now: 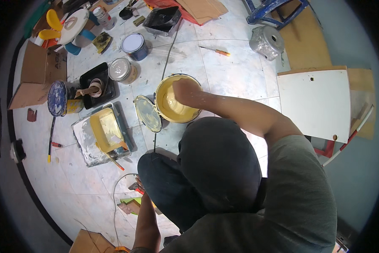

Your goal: The person opens a can of yellow paint and mixes it by hand using a small stick.

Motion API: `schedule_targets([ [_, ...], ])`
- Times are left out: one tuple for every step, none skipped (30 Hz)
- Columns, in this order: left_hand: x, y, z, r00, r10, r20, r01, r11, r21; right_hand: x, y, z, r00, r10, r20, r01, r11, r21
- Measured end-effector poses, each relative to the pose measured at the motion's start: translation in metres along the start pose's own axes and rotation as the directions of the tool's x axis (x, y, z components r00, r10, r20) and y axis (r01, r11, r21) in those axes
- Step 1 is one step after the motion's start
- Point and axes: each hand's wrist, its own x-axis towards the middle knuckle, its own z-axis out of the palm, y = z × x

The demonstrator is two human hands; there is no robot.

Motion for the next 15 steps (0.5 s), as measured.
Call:
schedule_targets([
  [-0.001,-0.010,-0.001,1.000,0.007,0.020,-0.007,1.000,0.006,-0.001,-0.005,-0.007,0.999,0.031,0.019,-0.029,0.998,-0.059],
  [-0.004,-0.019,-0.003,0.999,-0.002,0.040,0.001,1.000,0.006,-0.002,-0.008,-0.013,0.998,0.058,0.035,-0.053,0.990,-0.127],
  [0.001,-0.022,-0.005,0.999,-0.008,0.047,0.008,1.000,0.000,-0.005,0.009,0.000,0.978,-0.182,-0.106,0.148,0.952,-0.266],
  [0.005,-0.024,-0.005,0.997,-0.001,0.074,0.002,1.000,-0.008,-0.008,0.006,0.005,0.985,-0.143,-0.098,0.108,0.948,-0.298],
  [0.010,-0.014,-0.004,0.996,0.018,0.087,-0.014,0.999,-0.043,-0.013,0.021,0.024,0.993,-0.082,-0.086,0.061,0.973,-0.221],
  [0.012,-0.009,-0.002,0.993,0.020,0.112,-0.013,0.998,-0.059,-0.014,0.013,0.029,0.978,-0.167,-0.123,0.143,0.973,-0.183],
  [0.013,-0.011,0.000,0.991,0.032,0.130,-0.023,0.997,-0.074,-0.011,0.004,0.034,0.975,-0.217,0.038,0.220,0.966,-0.138],
  [0.017,0.018,-0.003,0.988,0.077,0.131,-0.057,0.987,-0.152,-0.025,0.046,0.054,0.834,-0.533,-0.139,0.534,0.845,-0.039],
  [0.011,0.005,0.000,0.984,0.081,0.156,-0.056,0.986,-0.157,-0.022,0.017,0.038,0.842,-0.538,0.039,0.537,0.829,-0.155],
  [0.009,0.000,0.000,0.981,0.089,0.170,-0.059,0.983,-0.174,-0.020,0.000,0.029,0.848,-0.525,0.074,0.517,0.787,-0.337],
  [0.006,-0.015,0.000,0.980,0.083,0.180,-0.053,0.984,-0.167,-0.012,-0.022,0.010,0.829,-0.558,0.044,0.527,0.751,-0.397],
  [0.003,-0.027,-0.002,0.977,0.096,0.191,-0.062,0.983,-0.175,-0.013,-0.030,-0.004,0.821,-0.571,0.016,0.517,0.731,-0.446],
  [0.002,-0.031,-0.001,0.976,0.107,0.189,-0.070,0.979,-0.191,-0.010,-0.022,-0.003,0.811,-0.585,0.016,0.521,0.710,-0.474],
  [0.000,-0.036,0.000,0.979,0.117,0.168,-0.081,0.975,-0.209,-0.005,-0.008,0.005,0.853,-0.521,0.021,0.460,0.733,-0.500],
  [0.001,-0.039,0.004,0.984,0.120,0.129,-0.091,0.973,-0.210,0.002,0.000,0.008,0.887,-0.462,0.019,0.401,0.748,-0.530],
])
